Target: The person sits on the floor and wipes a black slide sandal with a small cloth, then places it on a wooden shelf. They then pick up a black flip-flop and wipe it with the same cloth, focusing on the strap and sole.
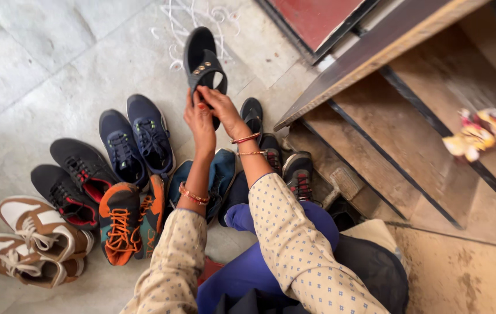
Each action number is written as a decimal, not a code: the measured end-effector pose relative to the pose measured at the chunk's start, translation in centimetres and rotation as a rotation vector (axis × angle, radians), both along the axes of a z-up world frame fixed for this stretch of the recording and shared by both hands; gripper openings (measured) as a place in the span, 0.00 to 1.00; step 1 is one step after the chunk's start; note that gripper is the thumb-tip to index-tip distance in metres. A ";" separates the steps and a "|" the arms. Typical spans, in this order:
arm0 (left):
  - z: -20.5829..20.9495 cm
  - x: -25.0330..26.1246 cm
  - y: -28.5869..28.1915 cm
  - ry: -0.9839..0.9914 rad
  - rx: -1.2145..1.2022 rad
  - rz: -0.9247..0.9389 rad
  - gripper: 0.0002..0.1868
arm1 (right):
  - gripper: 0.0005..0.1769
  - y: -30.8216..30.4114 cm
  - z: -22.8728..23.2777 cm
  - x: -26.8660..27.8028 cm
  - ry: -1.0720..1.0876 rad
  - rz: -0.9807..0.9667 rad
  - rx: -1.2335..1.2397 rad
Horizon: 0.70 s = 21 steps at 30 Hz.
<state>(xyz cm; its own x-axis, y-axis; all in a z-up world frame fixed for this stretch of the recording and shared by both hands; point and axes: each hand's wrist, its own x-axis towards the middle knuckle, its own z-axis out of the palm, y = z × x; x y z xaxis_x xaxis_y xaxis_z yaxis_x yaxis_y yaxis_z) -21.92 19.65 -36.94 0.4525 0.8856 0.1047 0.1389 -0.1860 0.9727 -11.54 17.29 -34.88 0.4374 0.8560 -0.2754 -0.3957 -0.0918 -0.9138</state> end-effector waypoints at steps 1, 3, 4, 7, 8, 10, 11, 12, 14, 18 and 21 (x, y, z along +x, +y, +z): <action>2.0 -0.7 0.0 -0.012 0.009 -0.002 0.38 | 0.32 0.1 1.6 -0.5 -0.030 0.002 0.018; 5.6 -2.0 -0.6 -0.053 0.064 0.009 0.37 | 0.30 0.2 4.6 -1.6 -0.144 0.003 0.058; 7.2 -2.6 -1.0 -0.074 0.090 0.013 0.37 | 0.29 0.1 5.9 -2.1 -0.228 0.002 0.078; 11.6 -4.1 -2.3 -0.116 0.131 -0.004 0.37 | 0.26 -1.4 9.5 -3.5 -0.520 -0.012 0.137; 12.9 -4.6 -3.1 -0.123 0.167 -0.010 0.38 | 0.25 -2.3 10.6 -4.0 -0.626 -0.021 0.153; 15.6 -5.1 -4.7 -0.147 0.242 -0.030 0.39 | 0.24 -4.7 13.1 -5.0 -0.652 -0.062 0.233; 16.8 -5.3 -5.9 -0.186 0.249 -0.051 0.40 | 0.23 -6.2 14.4 -5.3 -0.667 -0.082 0.272; 18.0 -5.3 -7.2 -0.226 0.256 -0.072 0.42 | 0.23 -7.6 15.7 -5.5 -0.721 -0.116 0.266; 20.1 -5.8 -10.0 -0.277 0.250 -0.121 0.44 | 0.22 -11.2 18.2 -6.0 -0.818 -0.181 0.245; 23.9 -6.3 -15.2 -0.341 0.213 -0.269 0.45 | 0.22 -18.5 23.3 -6.8 -0.955 -0.273 0.131; 25.8 -6.4 -18.5 -0.407 0.175 -0.403 0.45 | 0.23 -23.5 26.0 -7.7 -0.985 -0.349 0.061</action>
<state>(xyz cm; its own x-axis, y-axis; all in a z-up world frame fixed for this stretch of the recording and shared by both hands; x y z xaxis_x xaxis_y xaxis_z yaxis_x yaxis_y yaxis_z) -28.30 1.13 -11.16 0.6421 0.6066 0.4687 -0.3533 -0.3085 0.8832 -19.27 -6.26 -8.84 0.6704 0.6395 0.3763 0.5305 -0.0585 -0.8457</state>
